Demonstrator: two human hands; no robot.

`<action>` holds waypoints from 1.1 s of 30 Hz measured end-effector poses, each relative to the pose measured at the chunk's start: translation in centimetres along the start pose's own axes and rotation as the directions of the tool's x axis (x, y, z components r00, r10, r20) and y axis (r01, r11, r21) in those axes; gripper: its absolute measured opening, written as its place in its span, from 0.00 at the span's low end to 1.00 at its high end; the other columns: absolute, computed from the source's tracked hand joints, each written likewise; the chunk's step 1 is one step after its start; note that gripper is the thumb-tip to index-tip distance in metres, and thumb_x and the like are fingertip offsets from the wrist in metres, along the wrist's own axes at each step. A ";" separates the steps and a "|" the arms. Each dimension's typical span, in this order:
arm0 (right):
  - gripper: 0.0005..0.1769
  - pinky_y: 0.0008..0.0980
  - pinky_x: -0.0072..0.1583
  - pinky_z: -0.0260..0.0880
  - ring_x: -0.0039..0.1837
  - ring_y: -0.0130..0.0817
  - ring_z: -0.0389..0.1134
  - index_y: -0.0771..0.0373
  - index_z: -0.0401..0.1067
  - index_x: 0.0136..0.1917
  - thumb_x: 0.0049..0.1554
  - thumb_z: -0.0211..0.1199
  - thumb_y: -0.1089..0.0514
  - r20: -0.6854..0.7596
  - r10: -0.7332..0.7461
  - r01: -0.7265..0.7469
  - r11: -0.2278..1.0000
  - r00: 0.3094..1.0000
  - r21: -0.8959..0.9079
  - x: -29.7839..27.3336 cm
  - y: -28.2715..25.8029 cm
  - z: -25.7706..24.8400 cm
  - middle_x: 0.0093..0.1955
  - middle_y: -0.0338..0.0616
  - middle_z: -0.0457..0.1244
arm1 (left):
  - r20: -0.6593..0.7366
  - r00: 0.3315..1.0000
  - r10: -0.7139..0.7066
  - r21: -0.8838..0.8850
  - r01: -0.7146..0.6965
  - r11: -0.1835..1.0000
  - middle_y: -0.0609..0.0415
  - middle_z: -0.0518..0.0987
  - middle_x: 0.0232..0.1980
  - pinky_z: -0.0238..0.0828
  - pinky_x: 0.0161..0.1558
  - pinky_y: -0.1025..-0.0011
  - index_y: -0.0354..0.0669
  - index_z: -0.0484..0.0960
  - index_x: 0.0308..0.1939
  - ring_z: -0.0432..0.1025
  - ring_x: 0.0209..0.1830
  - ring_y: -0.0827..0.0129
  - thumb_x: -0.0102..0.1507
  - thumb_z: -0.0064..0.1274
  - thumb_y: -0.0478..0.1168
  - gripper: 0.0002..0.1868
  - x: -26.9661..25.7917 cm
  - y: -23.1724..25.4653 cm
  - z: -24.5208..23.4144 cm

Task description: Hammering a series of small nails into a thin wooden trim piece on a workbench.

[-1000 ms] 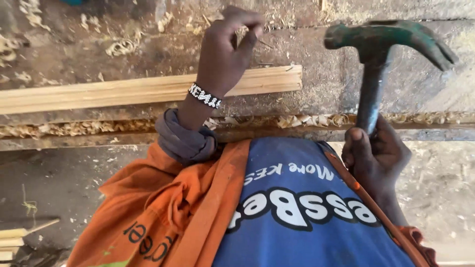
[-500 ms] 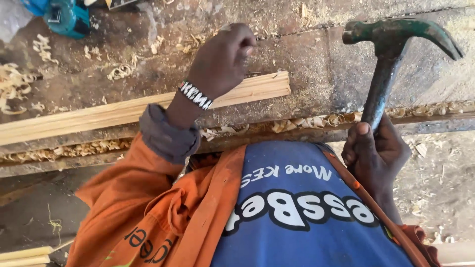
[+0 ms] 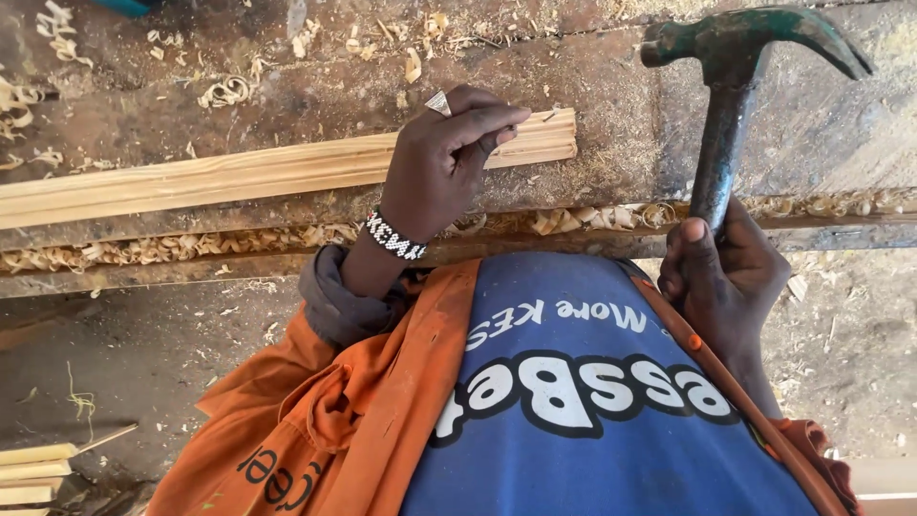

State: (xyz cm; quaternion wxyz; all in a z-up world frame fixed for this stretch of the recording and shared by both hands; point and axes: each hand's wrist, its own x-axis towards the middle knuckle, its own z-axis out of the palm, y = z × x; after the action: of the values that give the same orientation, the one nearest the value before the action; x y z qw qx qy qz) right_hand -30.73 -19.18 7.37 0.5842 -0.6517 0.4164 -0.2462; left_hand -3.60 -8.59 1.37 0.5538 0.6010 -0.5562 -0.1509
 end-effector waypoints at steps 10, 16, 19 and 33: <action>0.17 0.19 0.30 0.58 0.28 0.21 0.57 0.64 0.66 0.49 0.70 0.55 0.48 0.066 -0.058 0.066 0.990 0.996 -0.124 -0.5 -0.2 0.0 0.36 0.37 0.60 | 0.053 0.984 0.172 0.324 -0.180 0.929 0.60 0.86 0.53 0.68 0.23 0.79 0.48 0.84 0.54 0.75 0.24 0.79 0.63 0.65 0.27 0.18 -1.9 -3.5 2.5; 0.18 0.20 0.30 0.56 0.29 0.22 0.57 0.63 0.65 0.47 0.71 0.54 0.48 0.075 -0.081 0.091 0.985 0.994 -0.145 -1.2 -0.2 0.2 0.36 0.38 0.60 | 0.059 0.968 0.244 0.413 -0.246 0.877 0.62 0.83 0.54 0.73 0.31 0.72 0.46 0.83 0.49 0.77 0.34 0.71 0.63 0.61 0.25 0.14 -1.2 -2.5 2.4; 0.17 0.20 0.30 0.56 0.28 0.22 0.56 0.65 0.65 0.47 0.72 0.53 0.50 0.085 -0.064 0.074 0.990 0.994 -0.124 -1.7 -0.3 0.5 0.34 0.39 0.58 | 0.091 0.966 0.241 0.447 -0.256 0.857 0.64 0.83 0.54 0.69 0.28 0.73 0.46 0.84 0.47 0.72 0.27 0.74 0.60 0.61 0.23 0.17 -1.2 -2.8 2.5; 0.29 0.25 0.38 0.64 0.32 0.28 0.56 0.63 0.53 0.82 0.71 0.54 0.61 0.165 -0.310 0.334 0.932 0.936 -0.142 -6.1 4.8 -1.5 0.41 0.55 0.62 | 0.021 0.931 0.366 0.541 -0.318 0.778 0.61 0.83 0.33 0.69 0.24 0.67 0.55 0.84 0.45 0.76 0.25 0.67 0.67 0.65 0.40 0.06 -1.9 -4.1 3.5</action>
State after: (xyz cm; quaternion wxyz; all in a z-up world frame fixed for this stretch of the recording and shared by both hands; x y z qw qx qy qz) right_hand -36.45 -14.79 4.07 0.5068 -0.7736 0.2808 -0.2565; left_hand -4.95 -9.65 -4.05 0.4048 0.6262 -0.6516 0.1392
